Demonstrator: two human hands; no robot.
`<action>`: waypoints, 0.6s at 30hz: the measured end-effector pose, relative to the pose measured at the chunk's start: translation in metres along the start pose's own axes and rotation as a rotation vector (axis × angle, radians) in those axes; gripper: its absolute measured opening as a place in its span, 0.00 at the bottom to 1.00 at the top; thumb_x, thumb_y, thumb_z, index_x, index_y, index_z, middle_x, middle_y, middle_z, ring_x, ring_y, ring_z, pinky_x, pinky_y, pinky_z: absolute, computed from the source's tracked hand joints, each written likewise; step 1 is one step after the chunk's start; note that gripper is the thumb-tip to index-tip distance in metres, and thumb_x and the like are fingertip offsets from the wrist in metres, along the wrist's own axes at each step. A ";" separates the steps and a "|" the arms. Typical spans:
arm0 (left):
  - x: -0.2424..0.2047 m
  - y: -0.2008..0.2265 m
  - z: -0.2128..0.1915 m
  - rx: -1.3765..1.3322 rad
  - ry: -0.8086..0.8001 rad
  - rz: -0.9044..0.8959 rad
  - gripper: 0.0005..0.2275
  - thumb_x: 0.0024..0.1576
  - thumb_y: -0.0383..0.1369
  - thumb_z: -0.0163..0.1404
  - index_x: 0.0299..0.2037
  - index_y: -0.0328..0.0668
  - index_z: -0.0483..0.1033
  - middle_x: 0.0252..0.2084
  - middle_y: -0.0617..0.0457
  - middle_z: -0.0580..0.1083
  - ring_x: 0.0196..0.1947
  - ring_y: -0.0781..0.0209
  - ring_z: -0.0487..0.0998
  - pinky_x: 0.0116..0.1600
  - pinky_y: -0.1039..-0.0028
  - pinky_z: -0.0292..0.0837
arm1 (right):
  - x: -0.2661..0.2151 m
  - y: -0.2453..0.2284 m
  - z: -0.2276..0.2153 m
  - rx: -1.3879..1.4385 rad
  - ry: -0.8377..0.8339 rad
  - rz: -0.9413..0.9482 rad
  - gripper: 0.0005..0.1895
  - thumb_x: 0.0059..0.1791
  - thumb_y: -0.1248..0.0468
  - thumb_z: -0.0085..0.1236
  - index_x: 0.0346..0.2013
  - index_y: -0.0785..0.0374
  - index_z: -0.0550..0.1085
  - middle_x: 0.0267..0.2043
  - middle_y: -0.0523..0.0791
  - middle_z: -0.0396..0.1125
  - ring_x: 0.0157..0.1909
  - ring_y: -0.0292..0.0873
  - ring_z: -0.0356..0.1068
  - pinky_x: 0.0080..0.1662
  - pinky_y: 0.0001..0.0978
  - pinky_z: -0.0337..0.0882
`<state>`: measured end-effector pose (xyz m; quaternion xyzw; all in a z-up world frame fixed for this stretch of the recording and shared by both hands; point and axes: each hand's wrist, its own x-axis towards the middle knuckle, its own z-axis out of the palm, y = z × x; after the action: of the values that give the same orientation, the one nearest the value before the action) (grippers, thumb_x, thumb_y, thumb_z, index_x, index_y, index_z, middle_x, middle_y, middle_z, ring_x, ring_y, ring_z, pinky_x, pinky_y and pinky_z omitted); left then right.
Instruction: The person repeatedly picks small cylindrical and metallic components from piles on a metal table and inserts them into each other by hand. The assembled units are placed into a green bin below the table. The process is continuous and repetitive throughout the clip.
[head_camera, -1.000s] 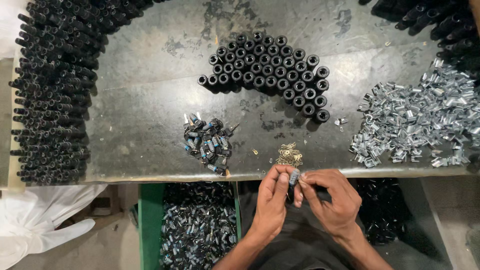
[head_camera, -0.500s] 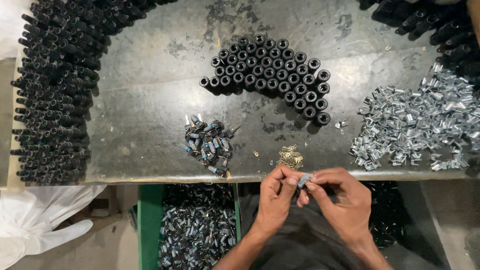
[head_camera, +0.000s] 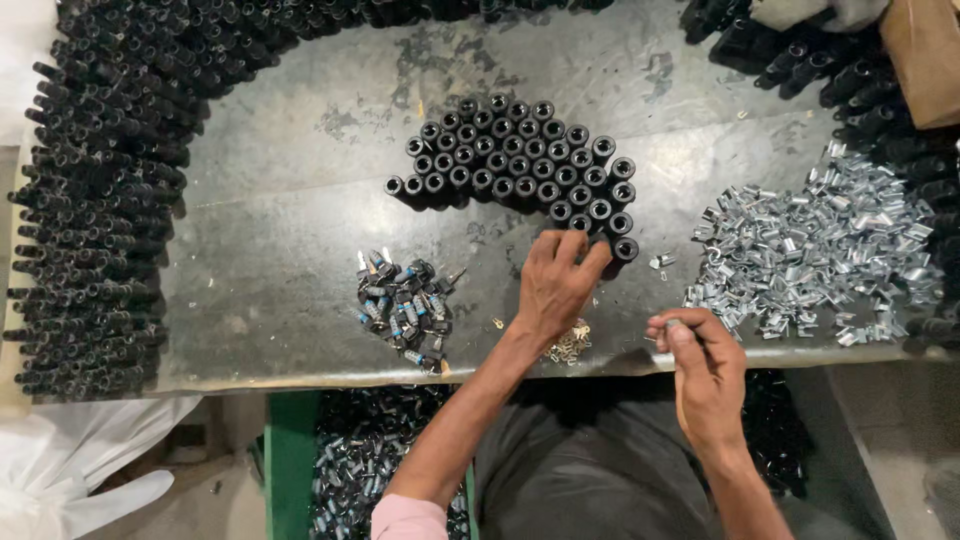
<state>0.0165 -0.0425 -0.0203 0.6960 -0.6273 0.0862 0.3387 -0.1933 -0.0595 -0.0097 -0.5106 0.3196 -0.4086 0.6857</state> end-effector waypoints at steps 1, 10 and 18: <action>-0.008 -0.001 0.002 -0.036 0.076 0.048 0.11 0.58 0.30 0.58 0.47 0.43 0.72 0.49 0.50 0.72 0.53 0.47 0.72 0.53 0.63 0.73 | 0.000 0.004 0.000 -0.081 0.002 0.057 0.11 0.59 0.65 0.49 0.49 0.72 0.73 0.44 0.45 0.69 0.45 0.36 0.66 0.55 0.31 0.68; -0.032 0.007 -0.006 -0.266 -0.072 -0.123 0.14 0.60 0.27 0.55 0.56 0.37 0.72 0.52 0.48 0.74 0.53 0.47 0.75 0.57 0.61 0.74 | 0.026 0.048 0.024 0.158 -0.048 0.173 0.12 0.60 0.66 0.46 0.54 0.69 0.72 0.39 0.41 0.66 0.43 0.33 0.66 0.50 0.28 0.70; -0.016 0.013 -0.023 -0.306 -0.229 -0.317 0.13 0.54 0.35 0.62 0.44 0.41 0.75 0.46 0.45 0.73 0.48 0.42 0.73 0.48 0.58 0.72 | 0.028 0.048 0.009 0.095 0.067 0.189 0.11 0.58 0.65 0.43 0.51 0.67 0.70 0.40 0.41 0.68 0.43 0.34 0.70 0.48 0.31 0.76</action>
<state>0.0083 -0.0159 -0.0064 0.7316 -0.5501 -0.1434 0.3763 -0.1615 -0.0735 -0.0544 -0.4313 0.3694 -0.3734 0.7335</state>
